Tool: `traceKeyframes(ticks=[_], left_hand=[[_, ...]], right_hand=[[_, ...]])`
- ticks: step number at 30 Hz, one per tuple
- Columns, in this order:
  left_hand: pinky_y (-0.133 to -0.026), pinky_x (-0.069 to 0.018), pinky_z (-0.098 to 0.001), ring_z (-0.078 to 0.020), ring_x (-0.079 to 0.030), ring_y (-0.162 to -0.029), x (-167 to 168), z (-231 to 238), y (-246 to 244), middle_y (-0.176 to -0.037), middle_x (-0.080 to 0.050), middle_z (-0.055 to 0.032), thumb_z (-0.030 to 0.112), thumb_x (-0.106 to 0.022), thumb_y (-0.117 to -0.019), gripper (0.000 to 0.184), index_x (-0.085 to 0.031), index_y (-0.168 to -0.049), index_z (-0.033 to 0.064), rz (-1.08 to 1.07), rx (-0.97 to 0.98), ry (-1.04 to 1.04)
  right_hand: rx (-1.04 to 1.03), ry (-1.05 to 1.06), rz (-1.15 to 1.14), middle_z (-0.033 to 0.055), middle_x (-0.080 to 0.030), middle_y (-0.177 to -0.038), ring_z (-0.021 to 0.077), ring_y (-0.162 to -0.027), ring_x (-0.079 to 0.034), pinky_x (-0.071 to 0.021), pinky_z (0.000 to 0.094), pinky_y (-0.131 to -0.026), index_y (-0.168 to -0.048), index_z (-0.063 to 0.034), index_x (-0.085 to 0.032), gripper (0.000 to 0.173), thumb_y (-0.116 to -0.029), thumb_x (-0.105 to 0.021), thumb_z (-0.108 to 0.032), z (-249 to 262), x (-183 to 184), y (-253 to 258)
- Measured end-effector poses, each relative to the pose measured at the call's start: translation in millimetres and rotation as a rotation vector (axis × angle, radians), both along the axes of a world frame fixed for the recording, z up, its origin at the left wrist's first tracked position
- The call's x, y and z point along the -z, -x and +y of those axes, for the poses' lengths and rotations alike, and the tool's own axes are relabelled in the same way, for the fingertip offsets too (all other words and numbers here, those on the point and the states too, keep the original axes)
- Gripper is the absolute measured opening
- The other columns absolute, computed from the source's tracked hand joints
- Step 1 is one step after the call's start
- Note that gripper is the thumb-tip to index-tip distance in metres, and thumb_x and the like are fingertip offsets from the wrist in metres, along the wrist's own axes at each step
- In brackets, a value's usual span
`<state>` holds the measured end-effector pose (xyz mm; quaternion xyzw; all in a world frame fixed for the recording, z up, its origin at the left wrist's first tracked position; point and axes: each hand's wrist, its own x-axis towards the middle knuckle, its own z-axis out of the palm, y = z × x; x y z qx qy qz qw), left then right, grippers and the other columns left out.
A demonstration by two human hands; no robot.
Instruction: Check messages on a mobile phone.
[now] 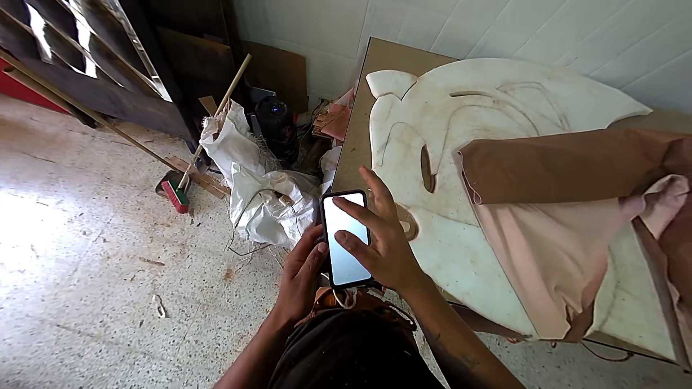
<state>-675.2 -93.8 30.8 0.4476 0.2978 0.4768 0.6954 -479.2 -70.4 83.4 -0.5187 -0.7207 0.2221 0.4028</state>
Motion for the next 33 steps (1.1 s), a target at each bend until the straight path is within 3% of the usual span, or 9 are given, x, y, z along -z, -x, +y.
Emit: traceKeyframes(ticks=[3, 7, 10, 16, 21, 24, 28, 33], left_hand=[[-0.085, -0.0607, -0.0466, -0.0311, -0.07, -0.097, 1.6, -2.3, 2.2, -0.118, -0.066, -0.0213, 0.029, -0.041, -0.1103, 0.04, -0.053, -0.144, 0.0109, 0.003, 0.002, -0.016], [-0.082, -0.0611, -0.047, -0.0319, -0.07, -0.097, 4.4, -5.1, 7.7, -0.118, -0.066, -0.0219, 0.029, -0.041, -0.1102, 0.04, -0.053, -0.144, 0.0112, 0.0, -0.014, -0.005], [-0.084, -0.061, -0.0476, -0.0324, -0.07, -0.099, 4.6, -5.7, 11.5, -0.119, -0.066, -0.0219, 0.03, -0.041, -0.1102, 0.041, -0.052, -0.145, 0.0114, 0.001, -0.01, -0.006], [-0.087, -0.0602, -0.049, -0.0337, -0.069, -0.102, 4.8, -6.0, 11.6, -0.121, -0.065, -0.0227, 0.027, -0.04, -0.1101, 0.04, -0.052, -0.145, 0.0106, -0.023, -0.007, -0.004], [-0.085, -0.0608, -0.0485, -0.0331, -0.07, -0.099, 5.5, -10.0, 8.2, -0.119, -0.066, -0.0225, 0.028, -0.04, -0.1103, 0.04, -0.052, -0.144, 0.0102, -0.006, 0.0, 0.004], [-0.087, -0.0607, -0.0487, -0.0331, -0.07, -0.101, 5.9, -10.6, 6.3, -0.122, -0.066, -0.0222, 0.027, -0.04, -0.1105, 0.041, -0.051, -0.145, 0.0094, 0.003, 0.011, -0.001], [-0.086, -0.0607, -0.0487, -0.0333, -0.07, -0.101, 6.6, -9.5, 2.6, -0.121, -0.066, -0.0223, 0.027, -0.041, -0.1105, 0.04, -0.052, -0.145, 0.0093, -0.003, 0.026, -0.003], [-0.086, -0.0607, -0.0481, -0.0331, -0.07, -0.101, 5.6, -6.9, -0.2, -0.122, -0.066, -0.0221, 0.027, -0.04, -0.1105, 0.041, -0.051, -0.145, 0.0083, -0.005, 0.046, -0.006]], right_hand=[[-0.015, 0.021, -0.013, 0.0032, -0.023, -0.169, 0.0269, -0.157, -0.015, -0.0302, 0.0557, -0.124, -0.134, -0.0355, -0.068, 0.041, -0.0974, -0.062, -0.052, 0.1, 0.9, 2.6], [-0.058, 0.005, 0.086, 0.0062, -0.034, -0.164, 0.0306, -0.156, -0.021, -0.033, 0.0559, -0.123, -0.11, -0.0265, -0.078, 0.025, -0.0983, -0.063, -0.042, -8.2, -1.5, 2.9], [-0.063, -0.012, 0.163, 0.0097, -0.037, -0.163, 0.0354, -0.154, -0.025, -0.0368, 0.058, -0.121, -0.108, -0.0245, -0.078, 0.025, -0.0983, -0.063, -0.042, -14.5, -1.6, 2.1], [-0.024, -0.01, 0.185, 0.0086, -0.036, -0.163, 0.0349, -0.152, -0.029, -0.0385, 0.0572, -0.12, -0.114, -0.0234, -0.077, 0.029, -0.0986, -0.062, -0.043, -20.7, -2.4, -5.2], [0.014, 0.009, 0.194, 0.0081, -0.035, -0.163, 0.0325, -0.147, -0.038, -0.0452, 0.054, -0.114, -0.121, -0.0198, -0.074, 0.035, -0.0972, -0.063, -0.043, -25.6, -1.3, -8.8], [0.046, 0.04, 0.229, 0.0079, -0.035, -0.162, 0.0282, -0.142, -0.044, -0.0516, 0.0485, -0.107, -0.133, -0.0156, -0.066, 0.048, -0.0954, -0.065, -0.045, -29.8, 2.3, -10.1], [0.052, 0.07, 0.304, 0.0083, -0.034, -0.163, 0.0294, -0.146, -0.04, -0.0479, 0.052, -0.113, -0.145, -0.0112, -0.054, 0.062, -0.0931, -0.069, -0.043, -28.2, 9.3, -11.9], [0.057, 0.121, 0.324, 0.0045, -0.036, -0.162, 0.0263, -0.145, -0.042, -0.0483, 0.0511, -0.112, -0.153, -0.0134, -0.044, 0.071, -0.0919, -0.07, -0.039, -23.5, 11.3, -14.5]])
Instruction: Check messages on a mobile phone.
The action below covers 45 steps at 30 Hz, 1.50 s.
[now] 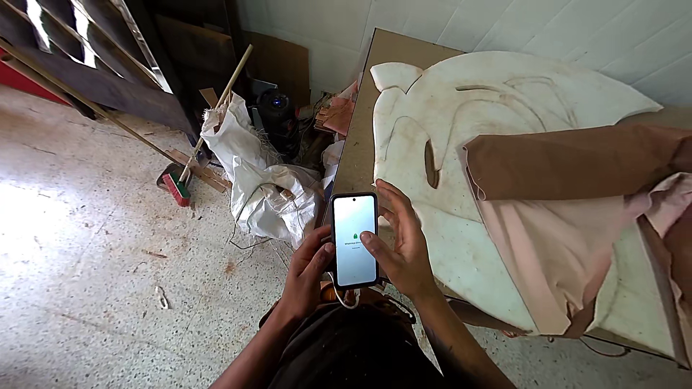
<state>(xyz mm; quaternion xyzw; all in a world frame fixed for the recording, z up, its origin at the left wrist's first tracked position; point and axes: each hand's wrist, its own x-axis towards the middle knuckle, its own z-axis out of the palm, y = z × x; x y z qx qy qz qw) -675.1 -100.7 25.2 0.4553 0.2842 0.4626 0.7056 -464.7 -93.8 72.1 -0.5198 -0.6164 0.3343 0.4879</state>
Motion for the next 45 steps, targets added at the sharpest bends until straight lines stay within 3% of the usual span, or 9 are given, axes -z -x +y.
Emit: traceKeyframes(ticks=[6, 10, 13, 15, 17, 20, 23, 32, 45], left_hand=[[-0.085, -0.0616, -0.0485, -0.0332, -0.07, -0.1, -0.1, 1.4, 0.6, -0.12, -0.067, -0.0215, 0.026, -0.04, -0.1098, 0.041, -0.052, -0.145, 0.0087, 0.051, 0.012, -0.015], [-0.086, -0.0616, -0.0479, -0.0327, -0.071, -0.101, -3.1, 1.6, -0.8, -0.119, -0.068, -0.0208, 0.026, -0.04, -0.11, 0.04, -0.052, -0.144, 0.0079, 0.081, 0.04, -0.056], [-0.086, -0.0616, -0.0475, -0.0322, -0.071, -0.1, -3.0, 0.5, -1.1, -0.119, -0.068, -0.0207, 0.026, -0.041, -0.1097, 0.04, -0.053, -0.144, 0.0081, 0.082, 0.015, -0.044], [-0.086, -0.0617, -0.0476, -0.0324, -0.071, -0.1, -1.3, 0.6, -0.1, -0.119, -0.068, -0.0206, 0.026, -0.041, -0.1096, 0.04, -0.053, -0.144, 0.0085, 0.078, -0.006, -0.032], [-0.085, -0.0617, -0.0475, -0.032, -0.071, -0.099, -0.2, 0.7, 1.5, -0.119, -0.068, -0.0202, 0.026, -0.041, -0.1096, 0.04, -0.053, -0.144, 0.0086, 0.075, -0.019, -0.026], [-0.086, -0.0614, -0.0476, -0.0318, -0.071, -0.1, 1.1, 1.7, 3.0, -0.12, -0.067, -0.0199, 0.025, -0.04, -0.11, 0.04, -0.052, -0.144, 0.0091, 0.074, -0.02, -0.007], [-0.085, -0.0612, -0.0471, -0.0313, -0.07, -0.1, 2.4, 4.0, 0.5, -0.119, -0.067, -0.0202, 0.026, -0.041, -0.1094, 0.04, -0.053, -0.144, 0.0088, 0.057, -0.018, 0.003], [-0.087, -0.0609, -0.0485, -0.0324, -0.07, -0.103, 2.3, 5.0, -9.7, -0.123, -0.066, -0.0207, 0.026, -0.041, -0.1098, 0.039, -0.054, -0.143, 0.0094, 0.017, 0.019, 0.014], [-0.088, -0.0611, -0.0484, -0.0322, -0.07, -0.102, 0.3, -1.0, -12.6, -0.121, -0.067, -0.0203, 0.022, -0.04, -0.1097, 0.038, -0.053, -0.143, 0.008, 0.061, 0.02, -0.01]], right_hand=[[0.042, 0.043, -0.028, 0.0001, -0.041, -0.159, 0.0229, -0.142, -0.046, -0.0515, 0.0485, -0.106, -0.154, -0.0193, -0.043, 0.072, -0.0914, -0.07, -0.043, 16.8, -6.6, -1.9], [0.05, 0.019, -0.022, 0.0041, -0.045, -0.156, 0.0233, -0.143, -0.045, -0.0531, 0.0465, -0.108, -0.154, -0.016, -0.044, 0.073, -0.0906, -0.073, -0.04, 45.9, -10.5, -1.7], [0.004, 0.095, -0.051, -0.0016, -0.042, -0.159, 0.0197, -0.144, -0.044, -0.0522, 0.0453, -0.107, -0.155, -0.0219, -0.042, 0.075, -0.0902, -0.073, -0.041, 42.8, -12.1, -3.7], [-0.056, 0.119, -0.023, -0.0017, -0.045, -0.157, 0.0213, -0.142, -0.046, -0.0522, 0.0465, -0.107, -0.156, -0.0209, -0.04, 0.075, -0.0902, -0.072, -0.041, 35.4, -9.4, -6.5], [-0.121, 0.138, 0.086, 0.0028, -0.051, -0.152, 0.0256, -0.136, -0.052, -0.0534, 0.0478, -0.106, -0.156, -0.016, -0.038, 0.074, -0.0925, -0.07, -0.037, 25.9, -6.5, -9.4], [-0.126, 0.204, 0.251, 0.0102, -0.06, -0.14, 0.0291, -0.122, -0.063, -0.0587, 0.0456, -0.096, -0.155, -0.0148, -0.039, 0.071, -0.0942, -0.069, -0.035, 13.7, -2.3, -9.7], [-0.111, 0.218, 0.321, 0.0153, -0.063, -0.132, 0.0315, -0.113, -0.067, -0.0612, 0.0452, -0.09, -0.153, -0.012, -0.041, 0.065, -0.0958, -0.067, -0.028, 9.4, 2.7, -9.0], [-0.04, 0.225, 0.378, 0.0159, -0.065, -0.128, 0.033, -0.104, -0.07, -0.0634, 0.0445, -0.082, -0.152, -0.0154, -0.039, 0.065, -0.0936, -0.067, -0.014, 2.1, 3.6, -9.7], [0.03, 0.251, 0.359, 0.0109, -0.069, -0.12, 0.0306, -0.093, -0.073, -0.0652, 0.0404, -0.072, -0.148, -0.0229, -0.04, 0.068, -0.0916, -0.077, -0.018, -7.7, 8.4, -3.2]])
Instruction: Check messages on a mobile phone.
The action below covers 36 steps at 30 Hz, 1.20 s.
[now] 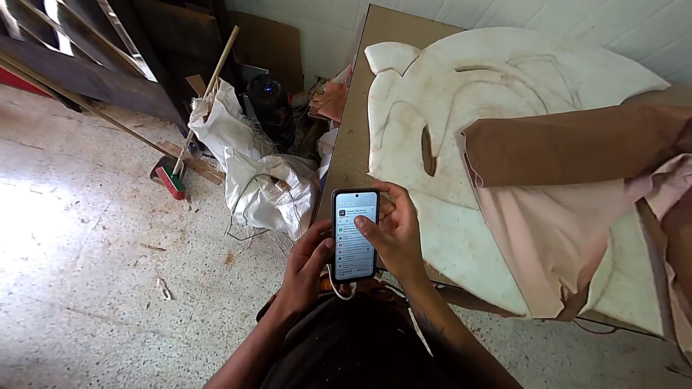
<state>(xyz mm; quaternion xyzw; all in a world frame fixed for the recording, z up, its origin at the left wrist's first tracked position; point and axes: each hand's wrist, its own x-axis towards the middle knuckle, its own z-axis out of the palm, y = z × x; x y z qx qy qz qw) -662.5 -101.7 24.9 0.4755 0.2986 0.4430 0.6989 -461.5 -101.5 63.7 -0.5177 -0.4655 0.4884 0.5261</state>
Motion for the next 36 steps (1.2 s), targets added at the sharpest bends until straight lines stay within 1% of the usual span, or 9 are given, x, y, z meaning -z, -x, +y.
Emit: traceKeyframes(ticks=[7, 13, 15, 18, 21, 25, 31, 33, 36], left_hand=[[-0.087, -0.0613, -0.0496, -0.0328, -0.07, -0.102, 1.4, -0.2, 2.9, -0.121, -0.066, -0.0208, 0.025, -0.039, -0.1099, 0.039, -0.053, -0.144, 0.0089, -0.013, -0.005, 0.016], [-0.085, -0.0616, -0.0491, -0.0332, -0.07, -0.101, 3.7, 1.6, 6.3, -0.122, -0.065, -0.0216, 0.022, -0.038, -0.1098, 0.039, -0.052, -0.144, 0.0071, -0.016, -0.033, 0.038], [-0.085, -0.0616, -0.0492, -0.0333, -0.07, -0.101, 3.3, 1.9, 6.3, -0.123, -0.065, -0.0212, 0.023, -0.039, -0.11, 0.039, -0.052, -0.144, 0.0075, -0.015, -0.029, 0.038], [-0.086, -0.0616, -0.0498, -0.0332, -0.07, -0.102, 2.7, 3.0, 5.7, -0.123, -0.065, -0.0212, 0.022, -0.038, -0.1098, 0.039, -0.052, -0.144, 0.0073, -0.02, -0.021, 0.029], [-0.087, -0.0612, -0.0504, -0.034, -0.07, -0.103, 3.1, 3.1, 4.1, -0.123, -0.065, -0.0221, 0.022, -0.037, -0.1101, 0.04, -0.051, -0.145, 0.0072, -0.037, -0.02, 0.037], [-0.086, -0.0614, -0.0494, -0.0334, -0.07, -0.101, 3.9, 3.1, 4.1, -0.122, -0.066, -0.0223, 0.023, -0.037, -0.1104, 0.04, -0.051, -0.145, 0.0077, -0.049, -0.041, 0.06], [-0.085, -0.0619, -0.048, -0.0314, -0.071, -0.099, 3.2, 4.8, 2.6, -0.119, -0.067, -0.0214, 0.021, -0.035, -0.1106, 0.039, -0.052, -0.142, 0.0074, -0.045, -0.065, 0.068], [-0.085, -0.0619, -0.0481, -0.0314, -0.071, -0.1, 2.9, 4.5, 1.7, -0.119, -0.067, -0.0212, 0.021, -0.035, -0.1108, 0.038, -0.052, -0.142, 0.0073, -0.036, -0.062, 0.066], [-0.085, -0.0618, -0.0475, -0.0309, -0.071, -0.099, 4.2, 3.2, -0.2, -0.12, -0.067, -0.0205, 0.021, -0.035, -0.1107, 0.038, -0.052, -0.142, 0.0075, -0.029, -0.059, 0.063]], right_hand=[[0.01, -0.023, 0.036, 0.0132, -0.065, -0.125, 0.0299, -0.101, -0.07, -0.0634, 0.0407, -0.078, -0.154, -0.0209, -0.035, 0.066, -0.097, -0.068, -0.025, -1.6, -0.3, -1.5], [-0.01, -0.003, 0.0, 0.0119, -0.066, -0.126, 0.0308, -0.105, -0.069, -0.0629, 0.0436, -0.081, -0.158, -0.0204, -0.03, 0.078, -0.0919, -0.072, -0.023, -4.1, 10.5, 1.8], [-0.013, -0.017, 0.045, 0.0147, -0.065, -0.127, 0.0325, -0.107, -0.068, -0.0621, 0.046, -0.085, -0.157, -0.0167, -0.032, 0.074, -0.0931, -0.07, -0.019, -2.5, 14.4, 1.3], [-0.017, -0.104, 0.106, 0.0181, -0.06, -0.132, 0.0319, -0.115, -0.064, -0.0583, 0.0461, -0.094, -0.156, -0.0095, -0.032, 0.072, -0.0959, -0.066, -0.03, -1.2, 15.1, -3.9], [0.082, -0.191, 0.104, 0.019, -0.06, -0.129, 0.0331, -0.115, -0.063, -0.0569, 0.0464, -0.094, -0.138, -0.0057, -0.045, 0.051, -0.0967, -0.066, -0.026, -3.9, 16.7, -8.8], [0.269, -0.18, -0.042, 0.0121, -0.066, -0.104, 0.0278, -0.093, -0.068, -0.0612, 0.0421, -0.081, -0.111, -0.0077, -0.062, 0.018, -0.0974, -0.069, -0.017, -13.2, 22.8, -13.1], [0.168, -0.111, -0.193, 0.0084, -0.071, -0.105, 0.0235, -0.095, -0.069, -0.0602, 0.0397, -0.083, -0.114, -0.0065, -0.07, 0.037, -0.1086, -0.049, -0.036, -21.0, 28.8, -12.0], [0.107, -0.043, -0.144, 0.0079, -0.07, -0.111, 0.0216, -0.096, -0.069, -0.0607, 0.0365, -0.081, -0.127, -0.0092, -0.064, 0.042, -0.1028, -0.059, -0.043, -22.6, 26.7, -5.2], [0.082, 0.022, -0.05, 0.0093, -0.067, -0.11, 0.0241, -0.093, -0.068, -0.0612, 0.0369, -0.075, -0.13, -0.0116, -0.058, 0.049, -0.0932, -0.073, -0.04, -23.2, 24.9, 1.9]])
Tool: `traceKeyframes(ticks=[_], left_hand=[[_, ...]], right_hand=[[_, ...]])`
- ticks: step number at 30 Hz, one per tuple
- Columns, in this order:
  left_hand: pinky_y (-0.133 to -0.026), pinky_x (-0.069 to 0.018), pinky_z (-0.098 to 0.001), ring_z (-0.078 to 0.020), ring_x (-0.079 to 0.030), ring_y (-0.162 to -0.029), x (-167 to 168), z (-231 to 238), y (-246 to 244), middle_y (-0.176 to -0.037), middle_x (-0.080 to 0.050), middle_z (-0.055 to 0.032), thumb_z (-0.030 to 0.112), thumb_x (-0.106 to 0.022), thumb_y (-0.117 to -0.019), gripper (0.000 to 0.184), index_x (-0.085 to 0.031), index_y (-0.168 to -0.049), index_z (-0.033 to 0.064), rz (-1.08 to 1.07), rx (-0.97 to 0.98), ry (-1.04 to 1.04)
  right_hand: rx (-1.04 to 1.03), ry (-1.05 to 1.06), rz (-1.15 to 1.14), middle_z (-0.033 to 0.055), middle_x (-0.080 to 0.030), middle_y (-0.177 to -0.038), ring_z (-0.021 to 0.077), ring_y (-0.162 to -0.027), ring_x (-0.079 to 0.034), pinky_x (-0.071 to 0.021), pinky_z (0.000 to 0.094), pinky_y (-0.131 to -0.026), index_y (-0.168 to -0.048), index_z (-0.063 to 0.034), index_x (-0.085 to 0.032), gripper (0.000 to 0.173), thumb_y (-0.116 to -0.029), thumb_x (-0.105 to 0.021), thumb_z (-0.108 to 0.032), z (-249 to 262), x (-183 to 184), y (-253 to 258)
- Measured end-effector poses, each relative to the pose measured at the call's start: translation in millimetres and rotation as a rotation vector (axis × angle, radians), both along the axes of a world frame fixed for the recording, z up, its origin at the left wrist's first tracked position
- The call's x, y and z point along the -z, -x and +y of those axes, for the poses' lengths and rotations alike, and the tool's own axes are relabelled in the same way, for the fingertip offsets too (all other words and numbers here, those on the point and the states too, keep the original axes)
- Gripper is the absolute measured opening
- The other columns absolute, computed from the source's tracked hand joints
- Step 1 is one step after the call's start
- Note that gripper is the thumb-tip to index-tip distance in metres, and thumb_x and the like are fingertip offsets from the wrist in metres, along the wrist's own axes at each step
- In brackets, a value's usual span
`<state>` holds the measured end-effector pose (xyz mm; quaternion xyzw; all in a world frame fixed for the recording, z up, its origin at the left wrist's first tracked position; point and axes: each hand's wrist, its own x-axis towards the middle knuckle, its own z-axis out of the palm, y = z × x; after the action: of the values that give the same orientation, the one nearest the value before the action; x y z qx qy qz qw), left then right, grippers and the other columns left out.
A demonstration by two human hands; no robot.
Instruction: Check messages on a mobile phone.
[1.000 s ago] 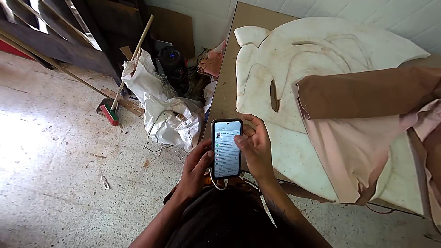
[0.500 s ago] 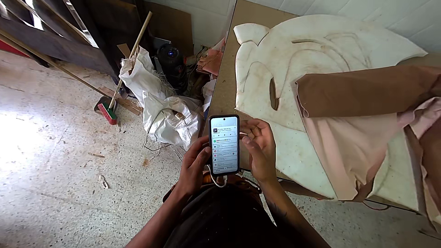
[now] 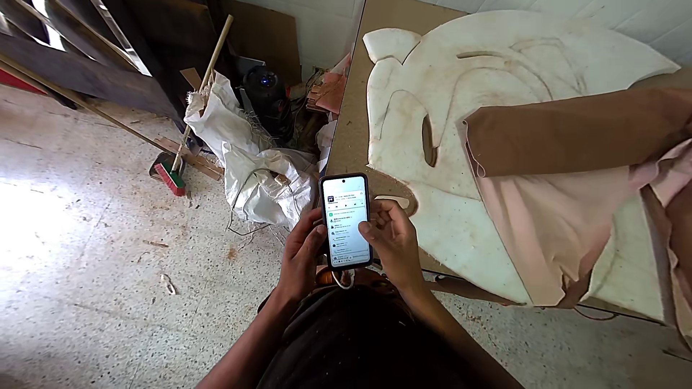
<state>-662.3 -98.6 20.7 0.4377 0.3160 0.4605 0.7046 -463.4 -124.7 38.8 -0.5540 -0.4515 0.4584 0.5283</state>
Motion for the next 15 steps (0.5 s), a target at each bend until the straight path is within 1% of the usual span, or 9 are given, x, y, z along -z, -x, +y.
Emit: traceKeyframes(ticks=[4, 6, 7, 9, 12, 15], left_hand=[[-0.085, -0.0618, -0.0472, -0.0309, -0.071, -0.099, -1.0, -1.7, -1.6, -0.12, -0.067, -0.0212, 0.021, -0.035, -0.1106, 0.039, -0.051, -0.143, 0.0071, 0.002, 0.013, -0.012], [-0.083, -0.0622, -0.0466, -0.0308, -0.071, -0.097, 0.1, -2.9, -1.7, -0.119, -0.067, -0.0211, 0.022, -0.036, -0.1106, 0.039, -0.051, -0.143, 0.0073, 0.009, 0.014, -0.013], [-0.083, -0.0623, -0.0467, -0.0309, -0.071, -0.097, 0.2, -3.4, -1.6, -0.118, -0.067, -0.0211, 0.022, -0.036, -0.1106, 0.039, -0.051, -0.144, 0.0074, 0.012, 0.01, -0.007], [-0.083, -0.0623, -0.0467, -0.0305, -0.072, -0.097, 0.4, -3.6, -0.9, -0.118, -0.067, -0.0209, 0.022, -0.036, -0.1107, 0.039, -0.051, -0.143, 0.0075, 0.009, 0.003, -0.002], [-0.084, -0.062, -0.0464, -0.0299, -0.071, -0.097, 0.8, -4.3, -1.4, -0.118, -0.067, -0.0205, 0.024, -0.036, -0.1107, 0.039, -0.052, -0.143, 0.0082, -0.006, -0.013, 0.029], [-0.083, -0.0618, -0.0459, -0.0288, -0.071, -0.097, 1.1, -4.0, -0.9, -0.118, -0.067, -0.0202, 0.021, -0.033, -0.1104, 0.039, -0.052, -0.142, 0.0081, -0.01, -0.028, 0.044]], right_hand=[[0.018, 0.003, -0.022, 0.0078, -0.067, -0.106, 0.0234, -0.088, -0.067, -0.0607, 0.036, -0.069, -0.127, -0.0135, -0.058, 0.049, -0.0886, -0.078, -0.035, 1.3, 0.4, 0.3], [0.02, 0.017, -0.039, 0.0066, -0.066, -0.107, 0.0228, -0.088, -0.068, -0.061, 0.0356, -0.069, -0.128, -0.015, -0.057, 0.048, -0.0889, -0.078, -0.033, 0.7, 0.8, 0.5], [0.022, 0.014, -0.031, 0.0068, -0.066, -0.108, 0.0227, -0.088, -0.067, -0.0608, 0.0354, -0.069, -0.128, -0.0149, -0.057, 0.048, -0.0895, -0.077, -0.034, 0.6, 0.9, 0.8], [0.024, -0.007, 0.008, 0.0082, -0.067, -0.11, 0.0219, -0.092, -0.068, -0.0605, 0.0351, -0.073, -0.13, -0.0132, -0.057, 0.05, -0.0921, -0.073, -0.041, 0.9, 1.1, 1.1], [-0.015, -0.051, 0.065, 0.0111, -0.065, -0.115, 0.0222, -0.101, -0.067, -0.0598, 0.0365, -0.083, -0.133, -0.0091, -0.055, 0.048, -0.0994, -0.063, -0.043, -2.0, 5.0, -2.3], [-0.059, -0.067, 0.102, 0.0149, -0.064, -0.125, 0.0274, -0.111, -0.066, -0.0597, 0.0418, -0.09, -0.141, -0.0067, -0.052, 0.053, -0.1026, -0.058, -0.042, -6.9, 11.5, -4.1]])
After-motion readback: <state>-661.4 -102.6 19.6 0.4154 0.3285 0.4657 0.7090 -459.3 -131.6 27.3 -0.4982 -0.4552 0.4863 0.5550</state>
